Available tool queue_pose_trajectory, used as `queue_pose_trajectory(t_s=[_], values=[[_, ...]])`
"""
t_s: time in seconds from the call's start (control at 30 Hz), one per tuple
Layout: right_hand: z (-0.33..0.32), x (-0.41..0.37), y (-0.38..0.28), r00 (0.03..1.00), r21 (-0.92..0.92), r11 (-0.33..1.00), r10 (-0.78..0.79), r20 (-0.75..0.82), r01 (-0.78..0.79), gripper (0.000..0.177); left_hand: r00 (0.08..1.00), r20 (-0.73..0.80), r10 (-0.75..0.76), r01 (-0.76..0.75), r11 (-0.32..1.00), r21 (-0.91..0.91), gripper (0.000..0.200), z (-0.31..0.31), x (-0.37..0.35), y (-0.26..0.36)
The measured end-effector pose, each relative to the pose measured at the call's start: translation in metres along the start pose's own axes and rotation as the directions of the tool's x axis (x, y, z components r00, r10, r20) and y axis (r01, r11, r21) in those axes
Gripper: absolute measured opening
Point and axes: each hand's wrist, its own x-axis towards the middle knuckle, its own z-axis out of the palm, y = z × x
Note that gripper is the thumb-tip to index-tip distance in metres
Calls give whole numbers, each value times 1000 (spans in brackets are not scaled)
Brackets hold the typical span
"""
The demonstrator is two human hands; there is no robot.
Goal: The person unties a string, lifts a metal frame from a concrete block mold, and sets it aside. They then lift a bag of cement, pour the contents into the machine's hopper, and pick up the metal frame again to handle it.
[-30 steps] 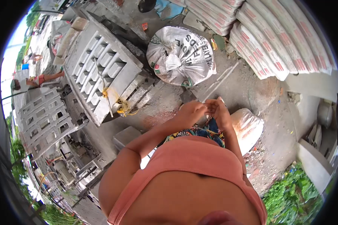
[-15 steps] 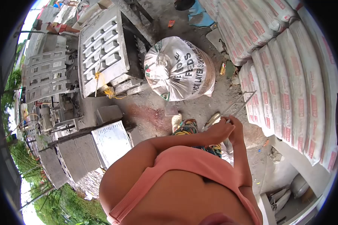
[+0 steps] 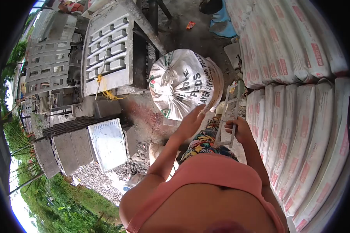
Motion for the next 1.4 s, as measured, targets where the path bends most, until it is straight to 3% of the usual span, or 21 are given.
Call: queue_pose_trajectory(t_s=[0.03,0.07,0.13,0.2,0.27,0.3,0.4,0.43,0.53,0.6,0.67,0.77,0.87,1.0,1.1,1.13,1.23,1.33,1.4], values=[[14,-4,-24,995,-65,997,29,-100,-35,23,995,-61,-74,74,997,-4,43,-7,15,0],[13,7,-43,993,-71,997,30,-113,-38,23,987,-162,-17,28,997,66,45,-11,32,-3],[4,24,-74,994,-139,987,73,-75,-83,27,972,-232,-27,79,973,219,47,-21,55,3],[7,43,-106,997,-145,987,67,-27,-70,28,967,-252,-29,75,981,178,47,-30,76,10],[23,57,-139,1000,22,999,31,-2,-31,29,963,-263,58,-51,998,33,46,-35,91,17],[36,65,-155,999,80,997,13,-50,-9,18,967,-252,47,-35,998,54,46,-39,97,22],[65,92,-198,998,129,991,52,-20,-49,8,962,-272,34,-3,993,114,49,-54,113,35],[75,101,-210,998,147,987,60,-9,-58,23,956,-289,40,1,990,138,50,-61,117,42],[95,142,-252,990,69,989,130,62,-134,26,930,-367,-12,45,996,83,52,-78,133,64],[118,172,-288,992,36,995,94,85,-97,26,906,-424,-3,28,998,53,52,-86,150,65],[138,213,-325,968,131,970,183,172,-207,25,884,-466,-42,38,999,-17,52,-92,169,71],[186,272,-364,971,78,978,181,155,-195,27,828,-560,4,-6,1000,0,54,-106,211,82],[224,337,-399,991,-46,992,121,59,-118,29,801,-582,-139,125,990,-65,58,-122,263,96],[260,385,-450,970,-112,967,237,49,-230,28,787,-575,-224,246,968,-41,56,-153,342,118],[278,417,-497,946,-124,954,291,143,-275,28,843,-506,-183,153,983,-100,56,-189,393,140],[283,425,-509,929,-129,944,323,181,-303,30,832,-522,-189,157,982,-105,56,-203,406,143],[293,441,-527,935,-91,945,324,142,-314,27,772,-621,-137,305,937,172,54,-240,423,143],[309,450,-530,957,-110,952,290,32,-285,29,661,-717,-221,337,941,21,52,-269,422,148],[323,446,-530,962,-128,958,266,57,-257,30,612,-734,-295,337,937,-95,50,-273,420,142]])
